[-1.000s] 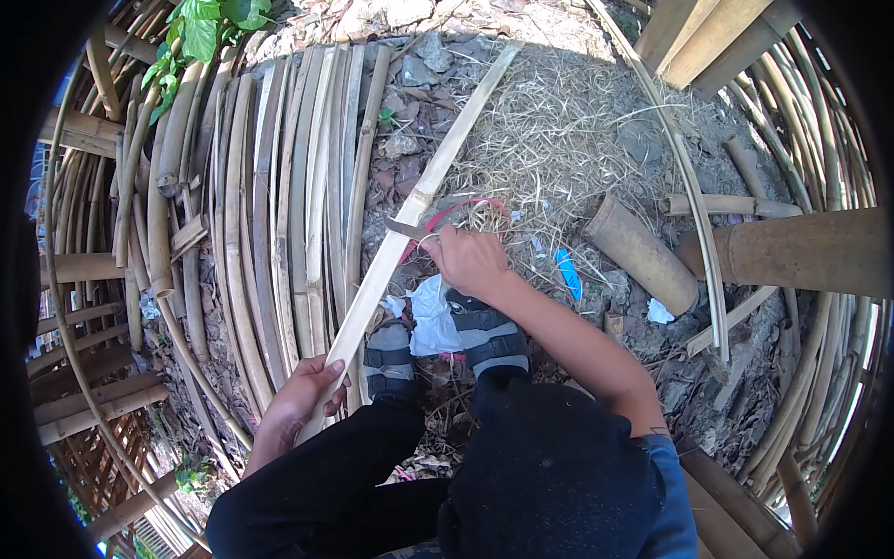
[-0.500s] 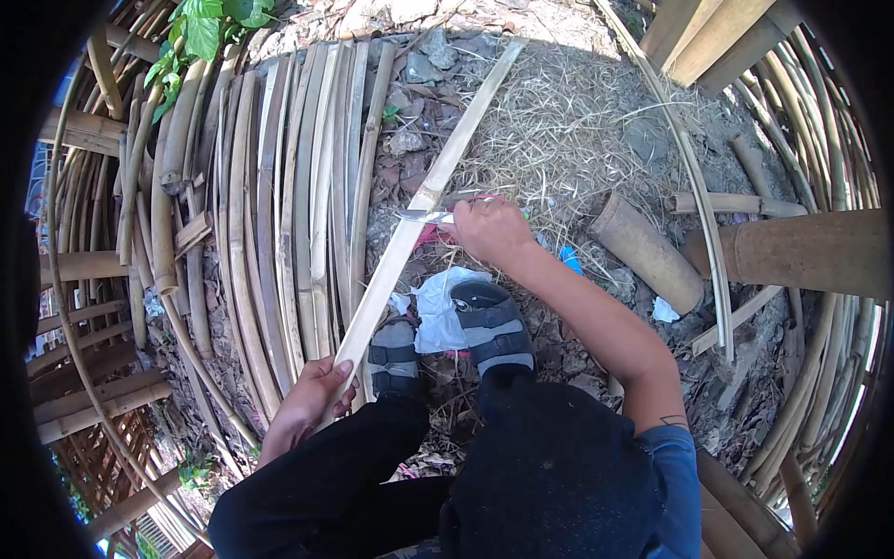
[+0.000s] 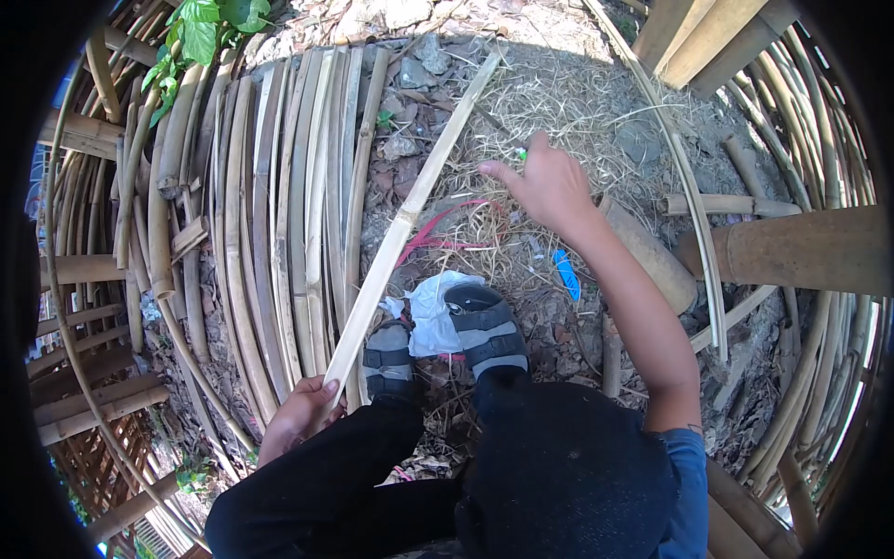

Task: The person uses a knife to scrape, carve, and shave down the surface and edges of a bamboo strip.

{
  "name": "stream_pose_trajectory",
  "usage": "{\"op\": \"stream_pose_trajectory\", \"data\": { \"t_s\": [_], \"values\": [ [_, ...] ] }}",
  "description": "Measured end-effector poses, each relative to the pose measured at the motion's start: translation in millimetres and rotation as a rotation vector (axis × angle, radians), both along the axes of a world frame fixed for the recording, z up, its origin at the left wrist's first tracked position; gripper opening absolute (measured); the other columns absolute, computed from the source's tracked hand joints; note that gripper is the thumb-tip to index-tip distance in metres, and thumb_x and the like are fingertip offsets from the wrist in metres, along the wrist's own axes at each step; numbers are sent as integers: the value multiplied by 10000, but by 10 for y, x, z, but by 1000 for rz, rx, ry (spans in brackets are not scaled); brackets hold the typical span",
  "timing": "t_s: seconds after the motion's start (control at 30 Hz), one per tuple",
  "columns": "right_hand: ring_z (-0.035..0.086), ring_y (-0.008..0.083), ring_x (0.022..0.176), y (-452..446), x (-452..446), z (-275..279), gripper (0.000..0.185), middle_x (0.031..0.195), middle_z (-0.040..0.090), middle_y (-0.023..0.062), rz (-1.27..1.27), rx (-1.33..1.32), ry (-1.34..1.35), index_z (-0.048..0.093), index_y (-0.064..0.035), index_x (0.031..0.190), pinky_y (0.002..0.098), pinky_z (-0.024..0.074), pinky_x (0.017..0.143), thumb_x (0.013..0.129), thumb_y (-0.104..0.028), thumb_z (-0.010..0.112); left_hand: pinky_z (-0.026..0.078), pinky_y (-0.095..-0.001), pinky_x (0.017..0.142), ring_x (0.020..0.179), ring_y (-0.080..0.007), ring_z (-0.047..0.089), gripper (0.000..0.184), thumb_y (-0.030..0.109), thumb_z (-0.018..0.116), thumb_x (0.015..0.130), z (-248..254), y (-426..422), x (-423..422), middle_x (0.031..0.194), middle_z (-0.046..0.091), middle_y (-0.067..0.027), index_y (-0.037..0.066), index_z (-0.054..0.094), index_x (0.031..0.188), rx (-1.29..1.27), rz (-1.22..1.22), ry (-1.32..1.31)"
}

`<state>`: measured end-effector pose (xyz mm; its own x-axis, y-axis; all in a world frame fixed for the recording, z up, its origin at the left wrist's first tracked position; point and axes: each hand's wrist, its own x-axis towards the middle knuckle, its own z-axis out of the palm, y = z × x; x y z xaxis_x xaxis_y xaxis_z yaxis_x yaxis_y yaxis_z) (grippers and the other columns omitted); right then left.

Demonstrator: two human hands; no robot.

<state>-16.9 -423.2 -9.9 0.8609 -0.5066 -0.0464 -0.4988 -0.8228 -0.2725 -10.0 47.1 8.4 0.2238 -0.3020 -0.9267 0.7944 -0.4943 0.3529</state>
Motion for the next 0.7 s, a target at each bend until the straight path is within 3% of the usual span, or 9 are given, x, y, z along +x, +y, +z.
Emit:
{"op": "stream_pose_trajectory", "data": {
  "t_s": [0.07,0.2,0.3,0.37,0.5,0.57,0.6,0.67,0.7],
  "values": [
    [688,424,763,12,-62,3,635,747,673,221,275,-33,160,550,90,1011,488,540,696,826,-487,741,431,-272,478,489,-141,508,248,256,584,1000,26,25,44,658,583,-59,18,590,928,-12,-14,14],
    [695,392,756,-19,-227,-53,609,742,674,202,373,-202,284,573,77,970,456,543,672,785,-464,782,411,-268,432,451,-143,506,289,279,572,1008,74,120,93,603,558,-57,14,593,895,-11,29,6],
    [699,357,738,39,-224,232,595,737,678,183,232,-160,266,598,59,905,412,544,647,793,-504,755,399,-261,413,444,-133,515,304,296,572,1014,83,143,129,587,553,-49,20,598,888,-15,42,0],
    [692,346,730,6,-224,329,651,737,673,189,188,-213,321,598,56,831,417,538,654,838,-591,662,408,-257,426,447,-118,507,314,319,578,1013,103,132,132,590,553,-37,29,592,893,45,-66,-177],
    [678,369,726,-280,-340,230,677,733,658,201,392,-372,43,593,45,840,448,516,651,916,-625,535,414,-274,460,473,-112,528,342,325,557,1026,188,100,124,582,555,-28,9,584,897,174,-213,-464],
    [648,383,693,-127,-309,445,535,706,624,201,180,-157,-80,584,12,852,478,478,639,976,-505,526,417,-298,470,477,-127,538,350,315,547,1030,219,51,113,575,562,-44,0,583,882,233,-278,-587],
    [648,383,693,-44,-289,457,535,706,624,201,184,-161,-81,584,12,852,478,478,639,976,-505,526,419,-322,479,480,-142,547,359,305,536,1034,224,24,105,568,568,-60,-8,583,867,293,-347,-706],
    [615,391,658,165,-256,429,426,679,591,190,82,95,-213,572,-15,875,488,449,626,1012,-410,492,423,-339,489,482,-158,551,367,297,527,1036,199,-27,105,566,573,-75,-13,581,848,292,-357,-763],
    [600,393,645,317,-244,359,407,671,581,187,157,174,-269,563,-17,894,492,442,621,1018,-396,481,427,-356,498,484,-174,556,377,289,518,1038,189,-53,106,564,578,-89,-18,579,829,294,-370,-818]
  ]
}}
